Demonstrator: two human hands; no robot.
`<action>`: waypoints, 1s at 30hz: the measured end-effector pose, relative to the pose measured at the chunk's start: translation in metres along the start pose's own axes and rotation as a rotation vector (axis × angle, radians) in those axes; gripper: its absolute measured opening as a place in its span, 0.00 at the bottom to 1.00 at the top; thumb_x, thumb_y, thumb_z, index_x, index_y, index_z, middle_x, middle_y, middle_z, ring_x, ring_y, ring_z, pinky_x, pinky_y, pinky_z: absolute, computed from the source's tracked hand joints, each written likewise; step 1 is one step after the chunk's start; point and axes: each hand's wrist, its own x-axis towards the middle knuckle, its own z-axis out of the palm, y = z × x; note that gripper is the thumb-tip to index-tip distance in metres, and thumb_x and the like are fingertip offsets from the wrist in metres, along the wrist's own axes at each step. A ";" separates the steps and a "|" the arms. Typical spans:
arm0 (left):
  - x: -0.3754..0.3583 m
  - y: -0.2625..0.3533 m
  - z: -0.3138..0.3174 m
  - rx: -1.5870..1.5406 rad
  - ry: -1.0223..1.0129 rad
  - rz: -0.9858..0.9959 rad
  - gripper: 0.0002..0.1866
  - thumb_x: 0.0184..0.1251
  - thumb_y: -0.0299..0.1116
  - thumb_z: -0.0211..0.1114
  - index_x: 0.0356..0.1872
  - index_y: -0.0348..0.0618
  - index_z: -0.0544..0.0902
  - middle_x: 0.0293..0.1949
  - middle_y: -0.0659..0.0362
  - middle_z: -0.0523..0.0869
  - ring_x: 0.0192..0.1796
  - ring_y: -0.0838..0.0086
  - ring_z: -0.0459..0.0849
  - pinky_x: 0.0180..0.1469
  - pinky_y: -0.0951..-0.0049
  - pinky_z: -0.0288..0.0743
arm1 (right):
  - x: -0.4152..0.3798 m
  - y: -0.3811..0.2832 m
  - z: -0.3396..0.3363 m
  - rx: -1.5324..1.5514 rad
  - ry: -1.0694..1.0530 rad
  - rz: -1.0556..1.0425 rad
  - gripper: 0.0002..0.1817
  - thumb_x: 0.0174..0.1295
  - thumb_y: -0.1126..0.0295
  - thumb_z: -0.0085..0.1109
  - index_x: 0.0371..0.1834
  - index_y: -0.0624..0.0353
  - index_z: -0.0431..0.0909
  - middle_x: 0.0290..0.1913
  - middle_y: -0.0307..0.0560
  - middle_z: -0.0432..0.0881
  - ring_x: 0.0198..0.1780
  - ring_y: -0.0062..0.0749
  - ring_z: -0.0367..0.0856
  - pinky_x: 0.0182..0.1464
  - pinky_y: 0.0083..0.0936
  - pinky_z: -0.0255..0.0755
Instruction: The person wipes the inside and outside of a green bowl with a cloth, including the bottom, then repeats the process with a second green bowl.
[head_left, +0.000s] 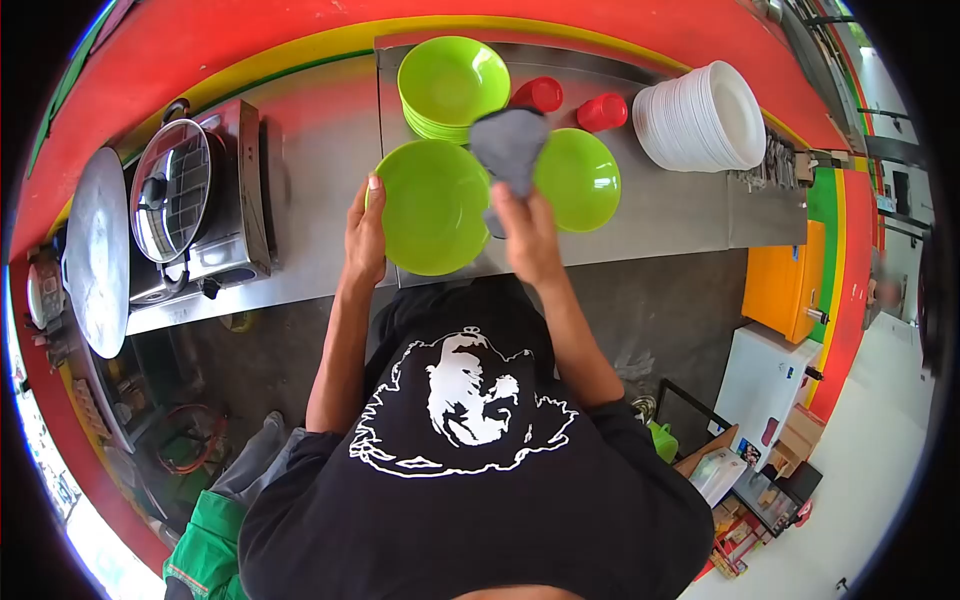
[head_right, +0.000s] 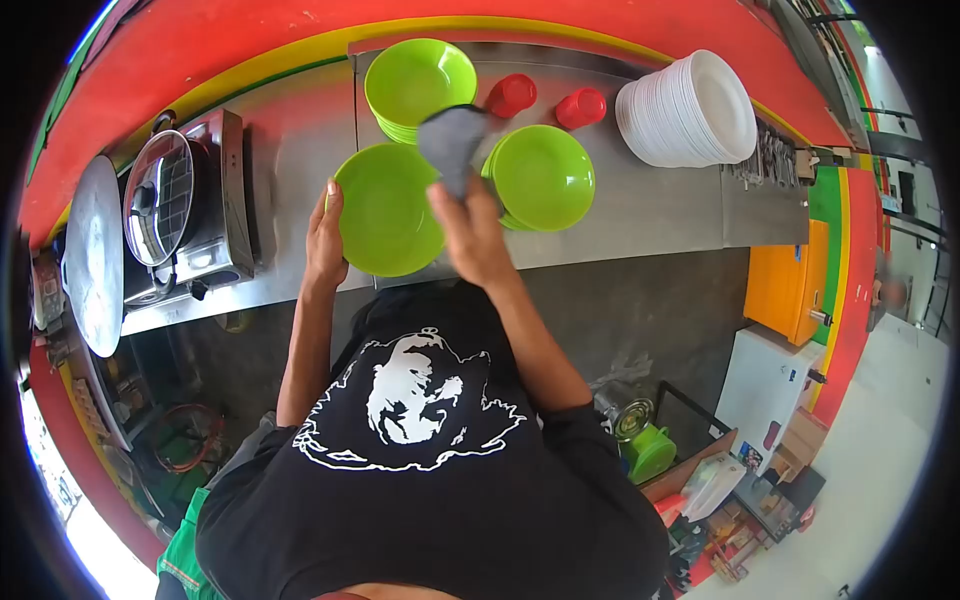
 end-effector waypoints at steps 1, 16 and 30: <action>-0.001 0.001 0.006 0.004 -0.001 0.003 0.29 0.80 0.47 0.54 0.71 0.35 0.69 0.65 0.51 0.78 0.64 0.65 0.79 0.65 0.66 0.74 | 0.006 0.000 0.013 -0.400 0.030 0.000 0.32 0.69 0.68 0.54 0.73 0.72 0.61 0.77 0.65 0.59 0.77 0.55 0.60 0.77 0.46 0.56; -0.013 0.005 0.022 0.202 0.031 0.266 0.29 0.82 0.51 0.52 0.60 0.31 0.79 0.50 0.54 0.87 0.54 0.75 0.80 0.60 0.72 0.73 | -0.042 0.036 0.060 -1.246 -0.154 0.167 0.50 0.68 0.33 0.45 0.68 0.79 0.64 0.74 0.76 0.58 0.75 0.59 0.63 0.74 0.42 0.61; -0.001 0.017 0.024 0.278 -0.011 0.205 0.27 0.79 0.48 0.57 0.62 0.33 0.80 0.50 0.55 0.87 0.54 0.75 0.81 0.60 0.74 0.73 | -0.046 0.035 0.075 -1.041 -0.096 0.034 0.46 0.62 0.37 0.60 0.61 0.75 0.67 0.63 0.70 0.73 0.64 0.61 0.74 0.65 0.44 0.69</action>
